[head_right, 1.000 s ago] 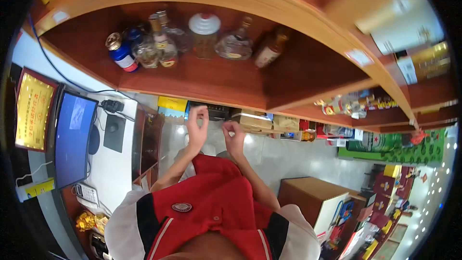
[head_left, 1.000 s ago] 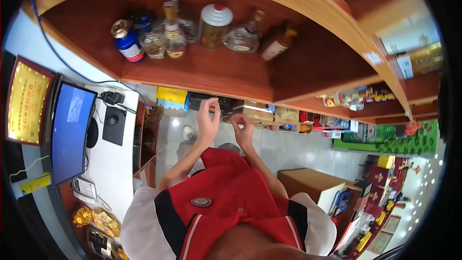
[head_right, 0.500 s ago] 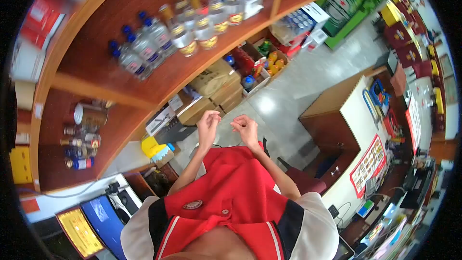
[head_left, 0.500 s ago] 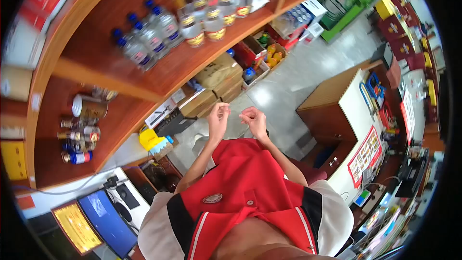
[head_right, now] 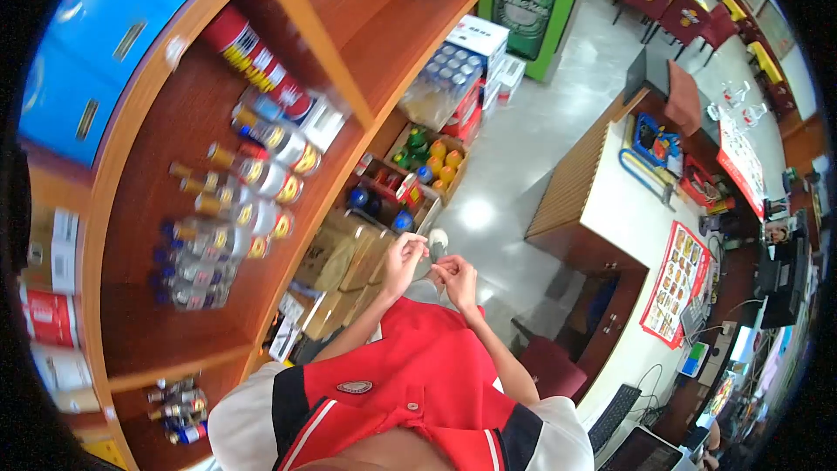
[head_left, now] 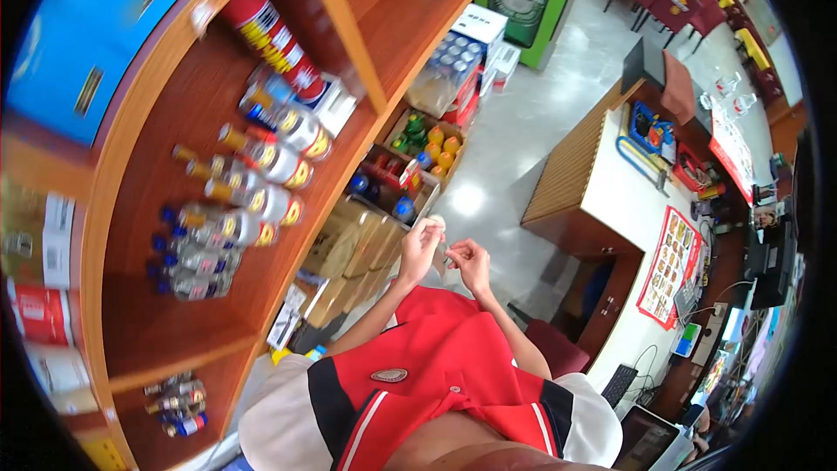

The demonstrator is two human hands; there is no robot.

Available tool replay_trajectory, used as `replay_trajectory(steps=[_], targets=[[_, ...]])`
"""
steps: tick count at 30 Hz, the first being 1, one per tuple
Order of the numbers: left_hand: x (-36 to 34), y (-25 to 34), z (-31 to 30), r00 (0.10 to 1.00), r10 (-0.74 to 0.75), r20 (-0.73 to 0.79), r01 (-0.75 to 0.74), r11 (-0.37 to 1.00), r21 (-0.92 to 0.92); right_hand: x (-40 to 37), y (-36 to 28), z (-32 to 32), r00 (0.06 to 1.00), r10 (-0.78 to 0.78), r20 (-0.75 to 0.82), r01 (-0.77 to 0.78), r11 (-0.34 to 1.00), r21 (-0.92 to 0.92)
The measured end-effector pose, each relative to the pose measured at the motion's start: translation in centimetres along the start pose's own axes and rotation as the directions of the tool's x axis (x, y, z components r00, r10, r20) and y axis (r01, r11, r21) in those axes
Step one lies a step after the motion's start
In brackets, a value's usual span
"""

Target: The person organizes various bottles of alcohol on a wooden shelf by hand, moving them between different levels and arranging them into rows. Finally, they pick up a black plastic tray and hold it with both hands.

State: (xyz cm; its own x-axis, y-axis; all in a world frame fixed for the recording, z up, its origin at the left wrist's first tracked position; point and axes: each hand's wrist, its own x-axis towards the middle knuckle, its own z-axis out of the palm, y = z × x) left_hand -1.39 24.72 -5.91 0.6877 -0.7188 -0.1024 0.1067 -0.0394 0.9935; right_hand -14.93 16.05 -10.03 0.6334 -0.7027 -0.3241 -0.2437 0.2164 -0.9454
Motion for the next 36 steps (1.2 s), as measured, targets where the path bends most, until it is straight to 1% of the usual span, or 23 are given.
replay_trajectory(steps=[2,4,7,8,10,12,13,16,17,18,19,20,22,23,24,26,28,29,30,32,33,34,36], targets=[[4.4,0.5,1.1,1.000,0.021,0.022,-0.021,0.999,0.033,3.5,-1.2,-1.3,0.999,-0.019,-0.051,0.018,1.000,-0.023],[9.3,1.9,2.2,0.998,0.031,0.055,-0.031,0.999,0.010,7.1,-3.4,-2.5,0.997,-0.016,-0.081,0.013,1.000,-0.028],[16.6,3.9,4.0,0.993,0.111,0.049,-0.109,0.993,-0.045,13.0,-5.9,-3.6,0.991,-0.033,-0.130,0.027,0.999,-0.047],[19.6,4.8,4.5,0.992,0.114,0.057,-0.111,0.992,-0.056,15.5,-6.7,-3.7,0.990,-0.036,-0.140,0.029,0.998,-0.054],[24.6,6.0,5.4,0.982,0.170,0.084,-0.166,0.985,-0.049,19.1,-7.5,-3.7,0.985,-0.084,-0.153,0.079,0.996,-0.039],[29.6,7.4,6.3,0.974,0.219,0.062,-0.213,0.972,-0.096,22.7,-9.1,-3.3,0.983,-0.104,-0.154,0.102,0.995,-0.019],[32.0,8.2,6.7,0.966,0.255,0.043,-0.251,0.964,-0.087,24.5,-10.2,-3.2,0.983,-0.108,-0.149,0.108,0.994,-0.014],[39.0,10.7,7.7,0.975,0.220,-0.009,-0.220,0.972,-0.087,30.0,-13.0,-3.6,0.979,-0.137,-0.148,0.137,0.990,-0.008],[42.0,10.3,7.8,0.964,0.261,-0.043,-0.264,0.962,-0.066,32.0,-14.0,-4.0,0.977,-0.162,-0.139,0.164,0.986,0.004],[44.2,10.9,8.1,0.955,0.289,-0.071,-0.294,0.951,-0.092,34.1,-14.6,-4.3,0.974,-0.188,-0.126,0.192,0.981,0.017],[46.3,11.6,8.2,0.948,0.302,-0.103,-0.308,0.950,-0.042,36.4,-15.4,-4.6,0.963,-0.232,-0.136,0.228,0.973,-0.043],[48.5,12.3,8.3,0.938,0.319,-0.137,-0.321,0.947,0.008,38.8,-16.2,-4.7,0.964,-0.237,-0.122,0.235,0.972,-0.030],[52.3,13.9,8.7,0.915,0.340,-0.217,-0.336,0.940,0.056,43.1,-18.6,-5.0,0.982,-0.157,-0.108,0.163,0.986,0.040],[54.4,14.5,8.5,0.893,0.380,-0.239,-0.358,0.924,0.134,45.2,-19.5,-5.3,0.982,-0.182,-0.044,0.182,0.983,0.005],[56.5,15.6,8.8,0.888,0.376,-0.265,-0.348,0.926,0.148,47.4,-20.2,-5.6,0.984,-0.175,-0.013,0.176,0.984,0.006],[60.9,19.1,9.3,0.827,0.460,-0.324,-0.360,0.875,0.325,51.4,-21.7,-6.0,0.972,-0.223,0.070,0.219,0.974,0.052],[66.3,22.3,9.5,0.729,0.588,-0.351,-0.323,0.747,0.581,54.7,-23.9,-6.7,0.966,-0.220,0.136,0.215,0.975,0.052],[69.5,23.2,9.2,0.674,0.649,-0.352,-0.360,0.705,0.611,56.1,-24.8,-7.1,0.955,-0.240,0.172,0.235,0.971,0.052],[72.3,24.2,9.3,0.664,0.656,-0.360,-0.353,0.699,0.622,57.5,-25.6,-7.6,0.945,-0.254,0.206,0.248,0.967,0.052],[76.4,25.7,9.8,0.572,0.755,-0.319,-0.218,0.515,0.829,60.0,-26.5,-8.7,0.939,-0.242,0.243,0.236,0.970,0.054],[77.7,26.2,10.0,0.632,0.678,-0.375,-0.170,0.594,0.786,61.1,-26.8,-9.2,0.944,-0.217,0.250,0.202,0.976,0.086],[79.3,25.5,9.9,0.634,0.673,-0.380,-0.156,0.593,0.790,62.1,-27.1,-9.9,0.947,-0.192,0.256,0.167,0.979,0.116],[81.4,24.7,9.9,0.550,0.738,-0.390,-0.149,0.547,0.824,63.5,-27.5,-11.0,0.953,-0.157,0.260,0.132,0.985,0.110]])
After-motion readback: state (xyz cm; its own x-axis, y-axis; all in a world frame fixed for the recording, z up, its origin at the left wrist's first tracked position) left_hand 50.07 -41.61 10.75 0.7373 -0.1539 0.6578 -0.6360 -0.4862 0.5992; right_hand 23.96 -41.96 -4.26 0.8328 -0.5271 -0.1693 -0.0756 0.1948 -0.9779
